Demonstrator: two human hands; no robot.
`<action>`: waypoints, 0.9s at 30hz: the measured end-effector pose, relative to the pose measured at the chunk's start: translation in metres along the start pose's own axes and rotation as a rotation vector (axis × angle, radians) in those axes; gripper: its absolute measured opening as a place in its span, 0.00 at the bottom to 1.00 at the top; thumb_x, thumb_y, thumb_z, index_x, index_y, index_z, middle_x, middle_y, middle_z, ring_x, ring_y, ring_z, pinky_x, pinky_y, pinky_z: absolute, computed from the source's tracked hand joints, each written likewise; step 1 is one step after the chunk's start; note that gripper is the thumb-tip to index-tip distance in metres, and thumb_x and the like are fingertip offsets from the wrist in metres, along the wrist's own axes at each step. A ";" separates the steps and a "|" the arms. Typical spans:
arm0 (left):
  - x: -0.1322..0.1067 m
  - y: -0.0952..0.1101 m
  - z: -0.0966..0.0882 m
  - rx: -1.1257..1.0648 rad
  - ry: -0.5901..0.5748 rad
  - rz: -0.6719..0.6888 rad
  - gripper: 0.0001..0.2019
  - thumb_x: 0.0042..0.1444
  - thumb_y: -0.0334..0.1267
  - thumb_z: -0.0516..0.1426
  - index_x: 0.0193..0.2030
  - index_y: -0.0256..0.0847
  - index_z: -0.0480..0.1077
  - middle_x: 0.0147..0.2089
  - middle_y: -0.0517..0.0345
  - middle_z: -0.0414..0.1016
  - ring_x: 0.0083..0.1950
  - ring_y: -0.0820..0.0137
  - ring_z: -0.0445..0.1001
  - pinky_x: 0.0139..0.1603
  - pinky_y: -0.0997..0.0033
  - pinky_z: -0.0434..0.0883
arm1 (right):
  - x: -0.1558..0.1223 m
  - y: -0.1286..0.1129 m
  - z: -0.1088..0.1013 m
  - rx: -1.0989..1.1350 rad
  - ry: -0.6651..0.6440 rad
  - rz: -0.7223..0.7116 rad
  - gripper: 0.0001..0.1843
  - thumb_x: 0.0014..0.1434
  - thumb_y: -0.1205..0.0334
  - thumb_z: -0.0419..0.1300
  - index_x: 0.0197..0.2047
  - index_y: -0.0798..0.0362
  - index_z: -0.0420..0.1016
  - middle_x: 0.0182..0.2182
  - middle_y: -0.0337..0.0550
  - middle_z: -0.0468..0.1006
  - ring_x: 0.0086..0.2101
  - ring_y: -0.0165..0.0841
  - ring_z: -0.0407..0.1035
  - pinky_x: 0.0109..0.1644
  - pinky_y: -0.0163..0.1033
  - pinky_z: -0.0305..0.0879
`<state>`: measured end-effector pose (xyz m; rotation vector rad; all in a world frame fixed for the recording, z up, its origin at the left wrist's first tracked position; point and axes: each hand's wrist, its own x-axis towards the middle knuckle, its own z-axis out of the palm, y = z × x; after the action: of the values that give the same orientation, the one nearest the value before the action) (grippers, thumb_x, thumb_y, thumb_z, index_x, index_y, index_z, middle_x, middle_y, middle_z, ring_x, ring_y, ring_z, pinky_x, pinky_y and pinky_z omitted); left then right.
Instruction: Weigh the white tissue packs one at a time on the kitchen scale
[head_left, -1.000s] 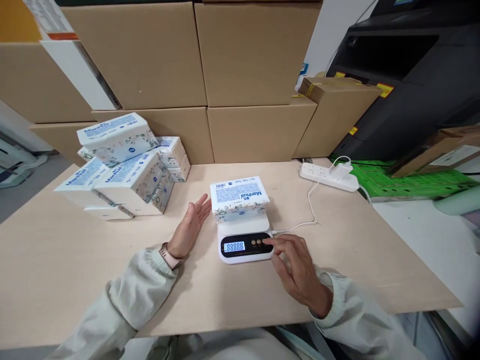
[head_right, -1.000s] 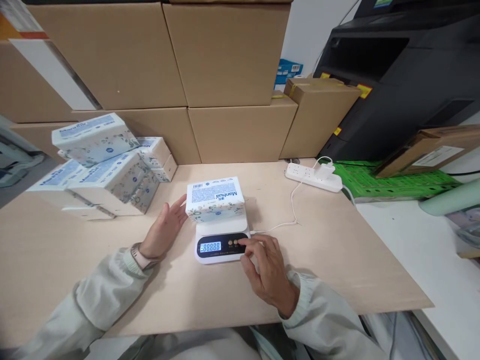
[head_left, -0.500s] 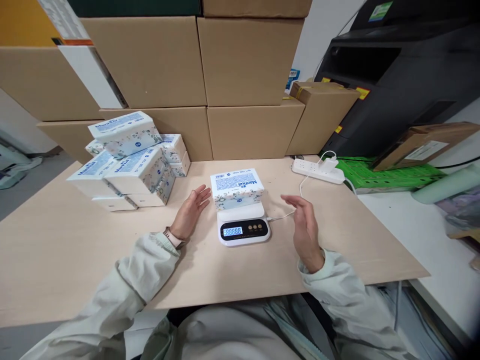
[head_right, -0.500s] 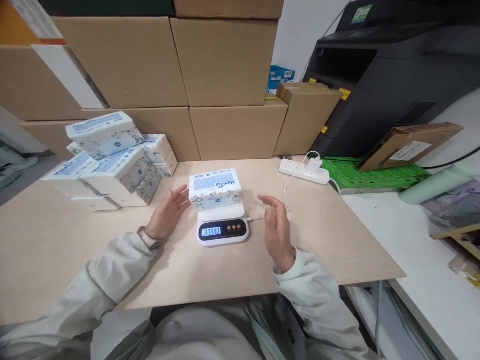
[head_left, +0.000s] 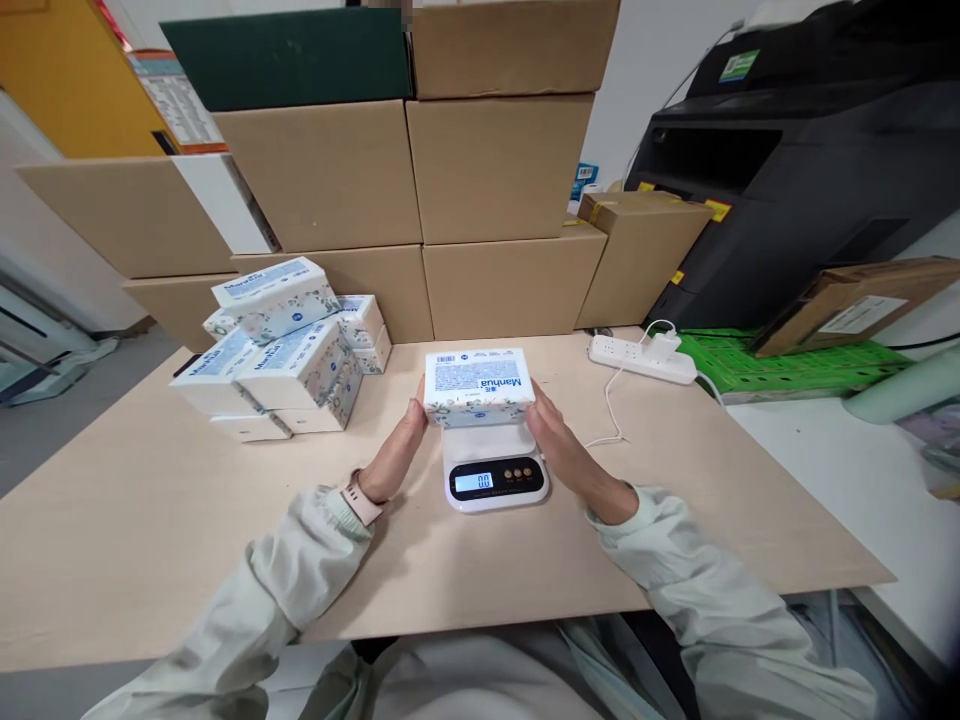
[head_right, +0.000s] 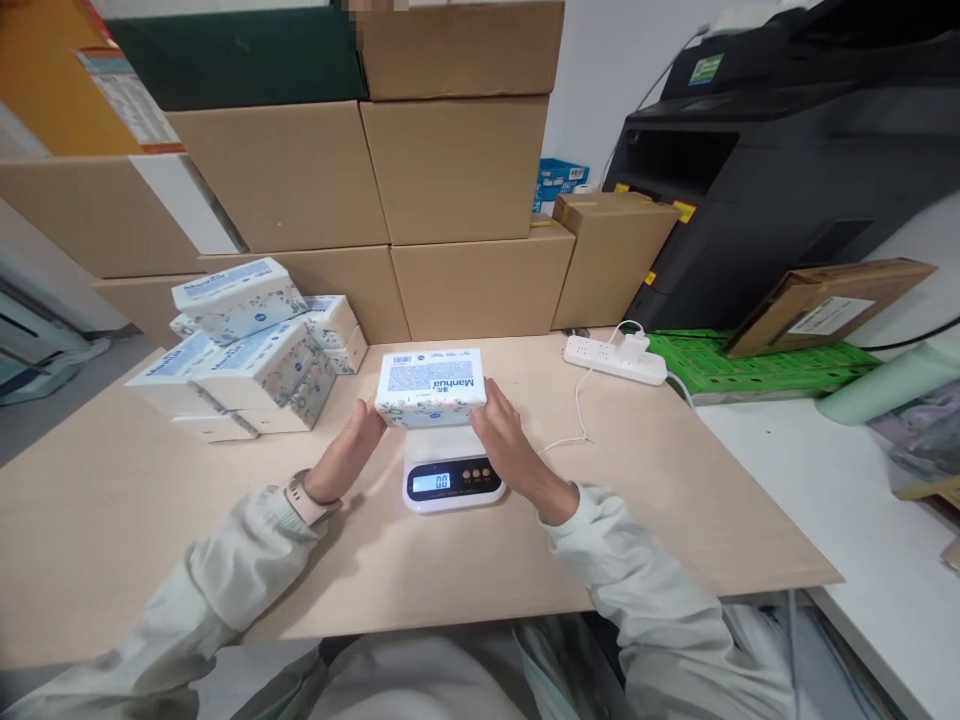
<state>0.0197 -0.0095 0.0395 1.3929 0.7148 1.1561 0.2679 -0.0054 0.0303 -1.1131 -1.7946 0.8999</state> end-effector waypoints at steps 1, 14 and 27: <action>0.000 0.010 0.004 0.011 -0.002 0.023 0.36 0.71 0.64 0.43 0.79 0.49 0.52 0.82 0.64 0.47 0.84 0.61 0.30 0.84 0.58 0.34 | -0.004 -0.009 -0.004 -0.012 0.009 -0.022 0.40 0.69 0.30 0.41 0.78 0.33 0.46 0.78 0.31 0.47 0.78 0.43 0.34 0.81 0.64 0.31; -0.013 0.069 0.024 0.056 0.058 0.032 0.44 0.59 0.72 0.55 0.78 0.55 0.57 0.81 0.68 0.46 0.83 0.55 0.22 0.84 0.52 0.35 | -0.012 -0.049 -0.025 -0.085 0.063 -0.254 0.43 0.68 0.28 0.37 0.80 0.35 0.36 0.79 0.33 0.43 0.78 0.46 0.33 0.81 0.66 0.29; -0.011 0.044 0.010 0.086 -0.018 0.001 0.39 0.67 0.68 0.43 0.79 0.52 0.53 0.81 0.66 0.48 0.84 0.62 0.27 0.84 0.59 0.35 | -0.010 -0.024 -0.017 -0.079 0.012 -0.138 0.42 0.68 0.29 0.36 0.79 0.33 0.37 0.79 0.35 0.47 0.78 0.45 0.34 0.80 0.69 0.31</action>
<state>0.0169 -0.0317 0.0807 1.4735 0.7587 1.1237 0.2781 -0.0202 0.0559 -1.0275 -1.8857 0.7453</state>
